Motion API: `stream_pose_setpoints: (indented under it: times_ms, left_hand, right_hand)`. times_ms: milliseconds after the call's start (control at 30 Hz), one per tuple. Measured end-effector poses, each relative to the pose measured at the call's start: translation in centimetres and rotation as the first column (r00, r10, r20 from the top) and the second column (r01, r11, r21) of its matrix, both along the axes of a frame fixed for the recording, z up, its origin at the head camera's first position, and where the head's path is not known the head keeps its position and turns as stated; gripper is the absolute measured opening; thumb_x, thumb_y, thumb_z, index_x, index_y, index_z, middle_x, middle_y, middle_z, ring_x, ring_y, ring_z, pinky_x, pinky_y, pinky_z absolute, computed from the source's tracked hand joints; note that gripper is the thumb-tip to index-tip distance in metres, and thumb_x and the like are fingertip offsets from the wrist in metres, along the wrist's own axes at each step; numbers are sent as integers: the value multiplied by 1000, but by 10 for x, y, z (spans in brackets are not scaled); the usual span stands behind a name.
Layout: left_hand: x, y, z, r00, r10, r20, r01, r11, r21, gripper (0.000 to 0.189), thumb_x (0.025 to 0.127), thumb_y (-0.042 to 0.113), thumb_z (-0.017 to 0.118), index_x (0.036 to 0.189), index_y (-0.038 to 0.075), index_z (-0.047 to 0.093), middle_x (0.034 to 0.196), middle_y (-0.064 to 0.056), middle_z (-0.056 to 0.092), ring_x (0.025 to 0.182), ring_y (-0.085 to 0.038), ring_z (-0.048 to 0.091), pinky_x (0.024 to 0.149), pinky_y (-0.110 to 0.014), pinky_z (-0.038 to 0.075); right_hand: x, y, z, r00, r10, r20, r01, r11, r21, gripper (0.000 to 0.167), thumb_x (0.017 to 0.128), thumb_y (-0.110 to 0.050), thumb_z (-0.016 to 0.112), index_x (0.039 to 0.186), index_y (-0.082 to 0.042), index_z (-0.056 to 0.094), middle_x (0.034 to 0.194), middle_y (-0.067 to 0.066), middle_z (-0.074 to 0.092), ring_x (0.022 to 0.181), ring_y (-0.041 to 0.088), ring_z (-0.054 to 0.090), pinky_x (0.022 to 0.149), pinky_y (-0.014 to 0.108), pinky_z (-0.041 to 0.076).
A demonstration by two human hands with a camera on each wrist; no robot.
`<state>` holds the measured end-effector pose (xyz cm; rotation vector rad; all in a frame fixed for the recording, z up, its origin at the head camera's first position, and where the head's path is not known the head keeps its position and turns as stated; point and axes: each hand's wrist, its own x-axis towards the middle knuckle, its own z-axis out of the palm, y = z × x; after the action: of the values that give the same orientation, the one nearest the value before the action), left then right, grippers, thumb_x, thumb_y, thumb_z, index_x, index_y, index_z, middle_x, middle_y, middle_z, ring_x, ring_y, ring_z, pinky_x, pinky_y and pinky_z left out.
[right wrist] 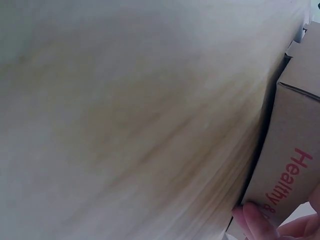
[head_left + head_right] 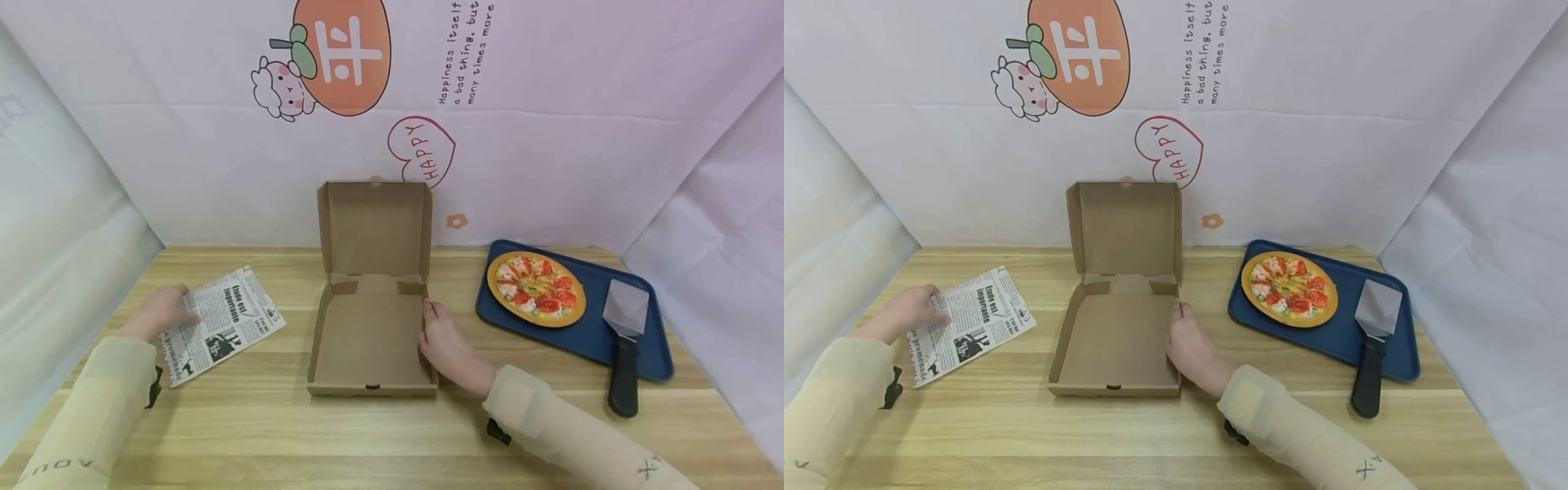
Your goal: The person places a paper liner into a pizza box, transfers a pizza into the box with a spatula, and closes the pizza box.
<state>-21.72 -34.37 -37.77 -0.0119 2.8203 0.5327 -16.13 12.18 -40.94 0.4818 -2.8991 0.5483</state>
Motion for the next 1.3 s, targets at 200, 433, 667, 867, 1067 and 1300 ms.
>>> stream_pose_setpoints:
  times_ms: [200, 433, 667, 867, 1067, 1300]
  left_hand:
    - [1, 0, 0, 1000, -15, -15, 15, 1000, -21, 64, 75, 12, 67, 118, -24, 36, 104, -39, 50, 87, -44, 54, 82, -62, 41]
    - [3, -2, -2, 999, -35, -32, 35, 999, -3, 49, 76, 6, 63, 111, -22, 43, 95, -33, 55, 80, -37, 56, 76, -58, 45]
    - [6, -4, -4, 999, -35, -31, 36, 999, 27, 50, 78, 5, 61, 115, -23, 41, 104, -38, 51, 90, -45, 53, 80, -61, 42]
    - [7, -5, -2, 994, -74, -78, 78, 996, 49, 47, 78, 5, 60, 112, -22, 43, 96, -34, 55, 77, -34, 57, 73, -55, 46]
    - [11, -5, 2, 986, -113, -127, 118, 993, 33, 55, 81, 6, 58, 119, -26, 35, 108, -43, 47, 89, -49, 53, 82, -62, 41]
    - [17, -6, 10, 974, -149, -170, 157, 987, 37, 54, 83, 7, 56, 119, -26, 34, 108, -43, 47, 92, -51, 52, 85, -66, 37]
  right_hand:
    - [-1, 0, 1, 1000, -22, 22, 22, 1000, -2, 55, 81, -4, 60, 129, 14, 39, 127, 28, 44, 98, 34, 59, 74, 35, 56]
    - [-1, 0, 0, 999, -28, 28, 28, 999, -25, 55, 81, -2, 60, 130, 13, 39, 131, 27, 41, 97, 34, 59, 72, 34, 56]
    - [-1, 0, -1, 1000, -14, 16, 14, 999, -49, 55, 81, -1, 59, 130, 13, 39, 134, 25, 38, 102, 33, 56, 74, 34, 55]
    - [-2, 1, -1, 1000, -10, 17, 11, 999, -51, 56, 80, -1, 60, 130, 14, 38, 134, 27, 38, 109, 35, 52, 81, 36, 54]
    - [-1, 1, 0, 1000, -12, 21, 13, 998, -59, 56, 80, -1, 61, 129, 15, 39, 134, 27, 38, 114, 36, 49, 86, 38, 51]
    - [-1, 1, -1, 1000, -16, 25, 17, 999, -51, 55, 80, -1, 61, 129, 15, 39, 134, 27, 38, 113, 35, 50, 85, 37, 52]
